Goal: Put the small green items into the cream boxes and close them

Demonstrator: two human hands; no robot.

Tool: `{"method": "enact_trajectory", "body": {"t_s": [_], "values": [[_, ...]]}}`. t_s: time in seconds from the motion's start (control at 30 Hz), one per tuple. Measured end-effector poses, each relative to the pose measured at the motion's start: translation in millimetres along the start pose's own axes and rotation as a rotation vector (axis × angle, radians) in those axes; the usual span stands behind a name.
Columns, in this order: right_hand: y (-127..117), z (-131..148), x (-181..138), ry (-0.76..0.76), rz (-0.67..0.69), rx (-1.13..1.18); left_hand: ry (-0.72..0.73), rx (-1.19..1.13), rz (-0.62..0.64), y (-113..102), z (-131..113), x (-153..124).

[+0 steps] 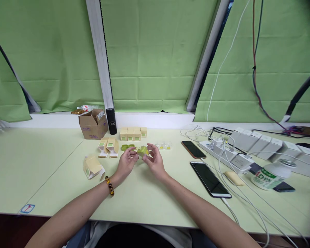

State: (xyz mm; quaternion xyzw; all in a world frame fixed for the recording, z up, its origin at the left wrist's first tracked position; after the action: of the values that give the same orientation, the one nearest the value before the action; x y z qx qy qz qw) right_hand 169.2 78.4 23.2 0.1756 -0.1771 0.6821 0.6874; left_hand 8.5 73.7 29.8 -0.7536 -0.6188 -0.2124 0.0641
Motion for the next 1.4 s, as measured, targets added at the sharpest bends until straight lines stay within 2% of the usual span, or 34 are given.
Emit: {"method": "enact_trajectory", "body": {"t_s": [0.1, 0.17, 0.23, 0.33, 0.43, 0.57, 0.73, 0.9, 1.03, 1.13, 1.2, 1.3, 1.4], "values": [[6, 17, -7, -0.196, 0.030, -0.295, -0.019, -0.012, 0.020, 3, 2, -1], [11, 25, -11, -0.293, 0.062, -0.386, -0.024, -0.025, 0.025, 4, 3, -1], [11, 26, -12, -0.324, 0.075, -0.406, -0.013, -0.033, 0.025, 3, 4, 0], [6, 20, -7, -0.295, 0.045, -0.398, 0.024, 0.039, 0.014, -2, 3, 2], [-5, 10, -1, -0.228, -0.028, -0.444, 0.083, 0.259, 0.015, -7, 0, 2], [-18, -2, 6, -0.139, -0.090, -0.522, 0.103, 0.495, 0.076, -9, 2, 0], [-17, -7, 7, -0.095, -0.050, -0.561, 0.075, 0.528, 0.138, -10, 13, -1], [-13, -8, 5, -0.083, -0.009, -0.578, 0.072, 0.535, 0.153, -11, 18, -2], [-13, -10, 5, -0.085, -0.003, -0.591, 0.053, 0.624, 0.142, -9, 17, -5], [-14, -11, 5, -0.086, -0.004, -0.596, 0.041, 0.668, 0.103, -7, 7, -5], [-14, -11, 4, -0.084, -0.010, -0.597, 0.058, 0.704, 0.088, -5, -8, -4], [-15, -9, 4, -0.077, -0.024, -0.596, 0.115, 0.784, 0.097, -3, -42, 0], [-16, -5, 4, -0.083, -0.042, -0.594, 0.183, 0.851, 0.107, -12, -79, 1]]}}
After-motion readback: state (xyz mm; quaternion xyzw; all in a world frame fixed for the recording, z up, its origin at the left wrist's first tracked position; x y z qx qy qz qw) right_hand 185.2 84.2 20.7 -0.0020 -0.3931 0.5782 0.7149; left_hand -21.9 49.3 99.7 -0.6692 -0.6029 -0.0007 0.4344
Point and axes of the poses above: each hand's wrist, its own x-axis towards the middle knuckle, its own y-axis out of the palm, z = x × y, the point moved 8 cm from there along x, towards the middle knuckle, and after that the axes turned 10 degrees about -x, right-handed, at the moved point
